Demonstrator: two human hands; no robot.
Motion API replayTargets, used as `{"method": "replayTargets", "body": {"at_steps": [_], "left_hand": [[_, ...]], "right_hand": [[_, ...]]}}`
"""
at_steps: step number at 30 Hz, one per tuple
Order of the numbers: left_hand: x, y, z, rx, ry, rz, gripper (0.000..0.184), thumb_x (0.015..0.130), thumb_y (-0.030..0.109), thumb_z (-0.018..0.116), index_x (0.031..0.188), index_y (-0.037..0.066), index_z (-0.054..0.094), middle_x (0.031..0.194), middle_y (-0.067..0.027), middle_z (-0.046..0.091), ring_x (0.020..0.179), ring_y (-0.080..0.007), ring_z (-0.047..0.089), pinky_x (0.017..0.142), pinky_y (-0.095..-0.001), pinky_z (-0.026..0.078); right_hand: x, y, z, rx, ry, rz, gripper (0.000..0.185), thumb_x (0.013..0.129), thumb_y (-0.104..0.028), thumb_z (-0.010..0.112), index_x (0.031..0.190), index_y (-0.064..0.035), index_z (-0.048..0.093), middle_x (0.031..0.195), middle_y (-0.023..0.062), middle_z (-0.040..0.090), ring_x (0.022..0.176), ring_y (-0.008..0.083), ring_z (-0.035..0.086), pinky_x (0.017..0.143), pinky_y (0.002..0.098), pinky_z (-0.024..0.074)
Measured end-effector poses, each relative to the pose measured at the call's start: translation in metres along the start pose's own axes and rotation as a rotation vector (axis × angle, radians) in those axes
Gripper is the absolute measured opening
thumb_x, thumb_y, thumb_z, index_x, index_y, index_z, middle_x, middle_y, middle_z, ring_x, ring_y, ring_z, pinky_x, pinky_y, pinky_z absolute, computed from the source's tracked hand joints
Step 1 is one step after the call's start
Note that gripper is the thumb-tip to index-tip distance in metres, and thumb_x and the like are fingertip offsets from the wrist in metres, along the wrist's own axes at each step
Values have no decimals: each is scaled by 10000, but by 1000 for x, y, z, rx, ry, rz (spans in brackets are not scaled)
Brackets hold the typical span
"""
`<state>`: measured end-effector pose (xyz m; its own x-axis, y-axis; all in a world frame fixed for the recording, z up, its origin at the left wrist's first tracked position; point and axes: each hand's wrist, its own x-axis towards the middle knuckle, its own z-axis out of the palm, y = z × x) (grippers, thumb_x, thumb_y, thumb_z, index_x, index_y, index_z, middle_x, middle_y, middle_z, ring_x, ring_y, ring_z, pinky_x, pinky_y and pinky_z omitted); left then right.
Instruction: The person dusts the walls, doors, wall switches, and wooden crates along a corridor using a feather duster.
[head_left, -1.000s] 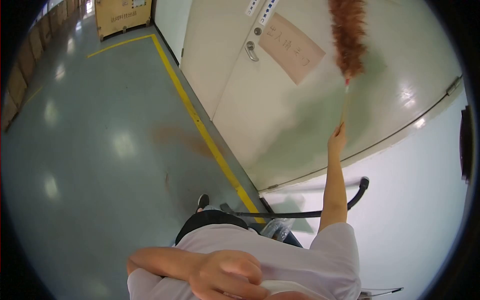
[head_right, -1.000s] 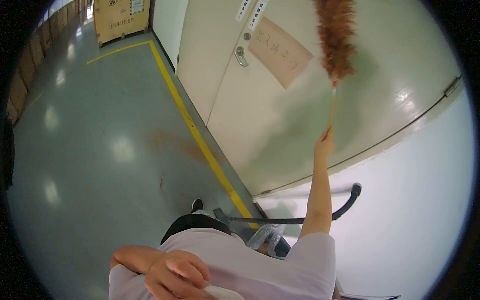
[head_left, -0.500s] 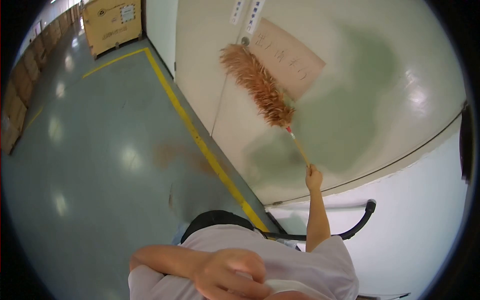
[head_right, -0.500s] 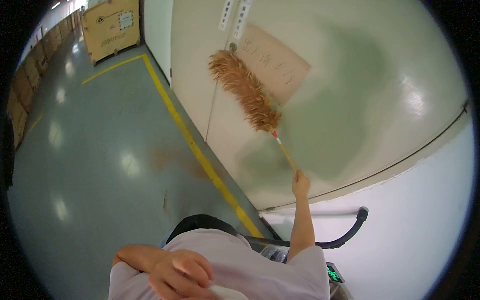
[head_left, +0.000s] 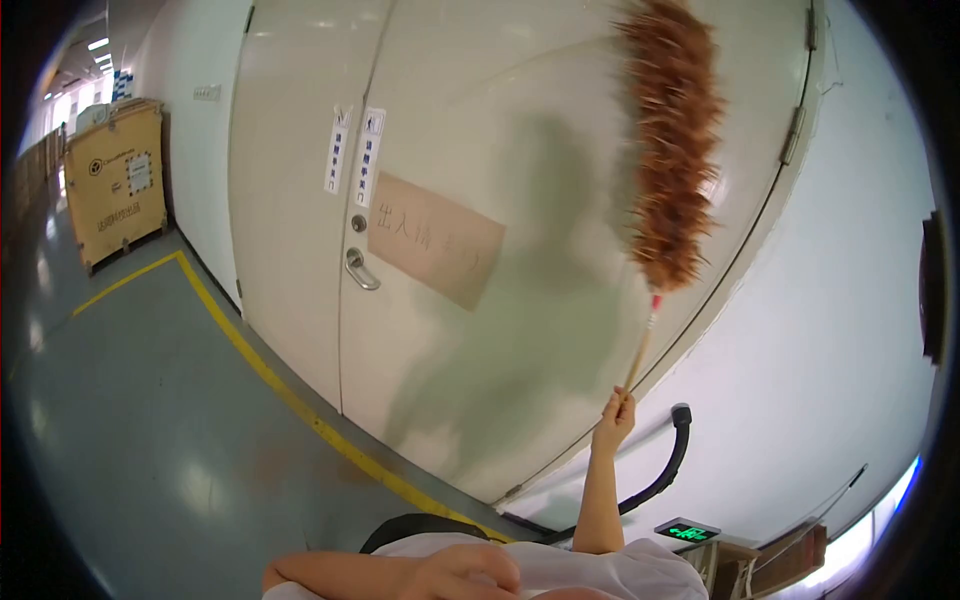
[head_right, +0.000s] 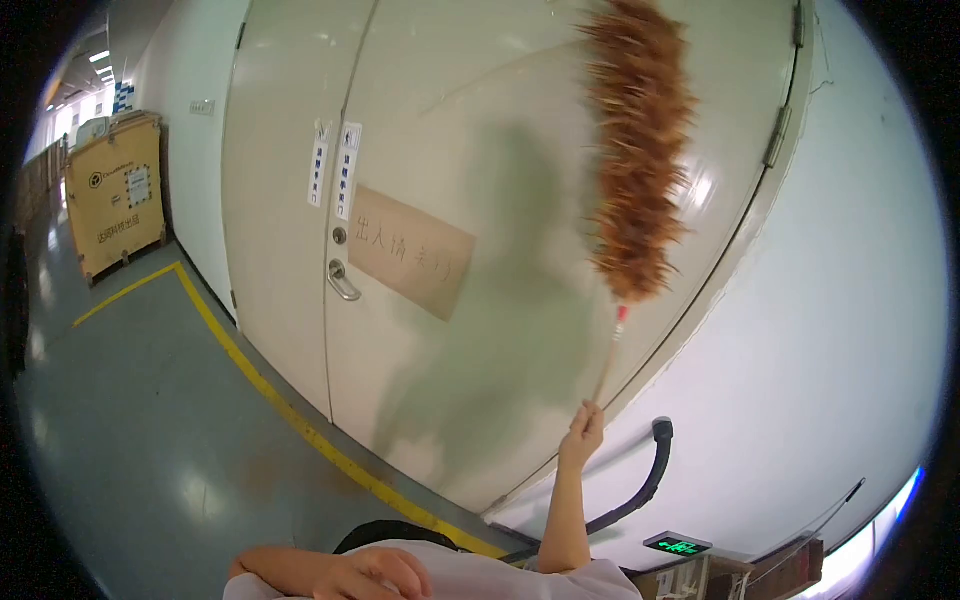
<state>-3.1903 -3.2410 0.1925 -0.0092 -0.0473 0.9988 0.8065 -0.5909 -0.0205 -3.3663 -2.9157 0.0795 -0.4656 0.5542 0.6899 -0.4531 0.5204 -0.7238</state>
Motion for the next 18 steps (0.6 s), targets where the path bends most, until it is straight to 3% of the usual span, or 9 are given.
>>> {"method": "replayTargets", "body": {"at_steps": [1,4,6,10,13,16,18], "left_hand": [[3,8,-14,-20,-147,-3,339,889,303,373,694,113,574,791,-67,584,694,-216,475,603,-309,373],[18,29,-33,-50,-149,-55,122,823,135,526,770,39,579,844,-105,584,683,-261,516,647,-368,431],[20,40,-44,-29,-137,-45,122,821,128,519,770,36,580,840,-108,582,696,-266,513,649,-363,429],[21,64,-66,30,-125,-39,130,819,126,513,749,36,576,832,-110,576,731,-275,501,639,-352,424],[22,77,-81,50,-112,-36,145,815,133,519,719,33,562,801,-107,561,727,-278,475,609,-346,413],[23,89,-92,37,-71,-47,174,816,139,520,682,31,547,752,-104,536,689,-271,449,574,-341,402],[24,98,-100,63,-72,-44,187,820,143,519,671,32,543,735,-102,525,684,-266,440,561,-337,398]], "right_hand": [[2,-4,-3,9,41,-10,129,856,-123,484,911,-23,545,581,-46,383,495,31,340,441,186,272],[21,-20,0,11,131,-14,129,876,-150,451,851,-45,521,557,-54,347,463,27,310,408,181,249],[32,-18,14,42,151,33,126,887,-173,450,845,-68,506,538,-62,347,420,16,296,360,167,226],[17,-56,89,226,14,251,108,881,-199,457,850,-99,485,521,-38,362,367,27,298,303,172,221],[-1,-46,142,181,-135,229,130,875,-187,449,882,-58,468,544,0,390,411,99,348,370,237,304],[-25,1,190,-140,-202,-112,138,865,-181,457,890,-46,464,580,93,483,452,237,456,437,337,386],[-56,-9,205,-221,-252,-151,129,859,-174,468,846,-45,475,575,94,489,477,234,474,469,345,388]]}}
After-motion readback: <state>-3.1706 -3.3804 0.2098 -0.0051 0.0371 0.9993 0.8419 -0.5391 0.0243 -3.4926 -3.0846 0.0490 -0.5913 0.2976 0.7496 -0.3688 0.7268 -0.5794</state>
